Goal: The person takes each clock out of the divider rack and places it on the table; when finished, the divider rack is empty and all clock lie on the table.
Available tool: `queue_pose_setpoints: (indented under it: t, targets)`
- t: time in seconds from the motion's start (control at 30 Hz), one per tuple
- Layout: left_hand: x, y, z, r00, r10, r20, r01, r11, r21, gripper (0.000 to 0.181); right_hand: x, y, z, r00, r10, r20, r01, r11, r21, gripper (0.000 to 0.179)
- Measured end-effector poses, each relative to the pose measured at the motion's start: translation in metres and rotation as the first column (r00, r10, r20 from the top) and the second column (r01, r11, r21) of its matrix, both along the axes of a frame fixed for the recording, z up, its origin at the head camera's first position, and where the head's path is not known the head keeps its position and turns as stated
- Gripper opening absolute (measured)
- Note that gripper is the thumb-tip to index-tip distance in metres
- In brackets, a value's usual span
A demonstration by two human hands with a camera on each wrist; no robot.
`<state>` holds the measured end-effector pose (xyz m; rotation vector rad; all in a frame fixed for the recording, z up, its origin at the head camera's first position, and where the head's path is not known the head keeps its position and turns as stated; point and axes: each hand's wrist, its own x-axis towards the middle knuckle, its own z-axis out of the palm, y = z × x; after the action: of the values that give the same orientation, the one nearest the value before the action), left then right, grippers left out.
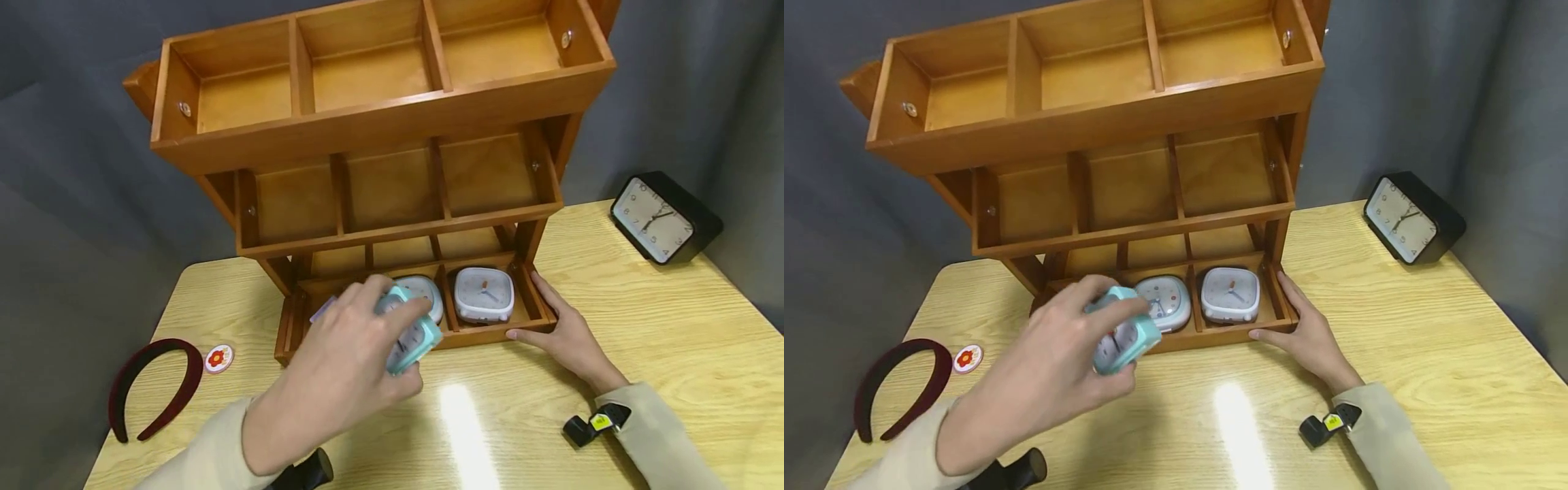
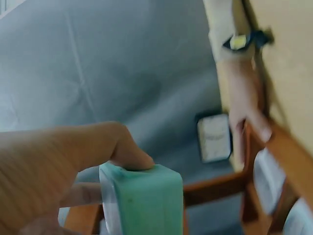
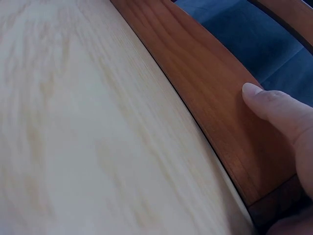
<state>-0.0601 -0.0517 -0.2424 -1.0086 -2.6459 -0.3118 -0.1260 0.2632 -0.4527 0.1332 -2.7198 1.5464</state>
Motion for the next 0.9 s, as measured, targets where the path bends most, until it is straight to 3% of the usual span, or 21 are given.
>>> queue_pose_setpoints:
  t: [0.1,0.23,0.43,0.57,0.8,0.9]
  targets:
    - [0.006,0.013,-0.01,0.994,-0.048,0.103,0.056,0.996,-0.074,0.055,-0.001,0.0,0.0,1.0,-0.004,0.004,0.004,1.0,-0.001,0.11]
    - [0.008,0.03,-0.023,0.969,-0.094,0.228,0.131,0.98,-0.152,0.059,-0.004,-0.002,0.0,1.0,-0.001,0.009,0.001,1.0,-0.018,0.109]
    - [0.001,0.05,-0.047,0.958,-0.196,0.211,0.228,0.963,-0.142,0.052,-0.007,-0.007,-0.002,1.0,0.002,-0.01,-0.002,0.999,-0.039,0.108]
    - [-0.008,0.068,-0.071,0.957,-0.189,0.222,0.229,0.958,-0.17,0.055,-0.006,-0.007,-0.004,1.0,-0.001,-0.029,-0.001,0.999,-0.053,0.108]
    - [-0.017,0.101,-0.119,0.935,-0.171,0.31,0.248,0.941,-0.23,0.053,0.0,-0.002,-0.005,1.0,-0.011,-0.028,0.01,0.999,-0.042,0.108]
    - [-0.021,0.112,-0.135,0.936,-0.161,0.312,0.245,0.937,-0.25,0.051,0.002,0.002,-0.003,0.999,-0.026,-0.038,0.025,0.999,-0.025,0.107]
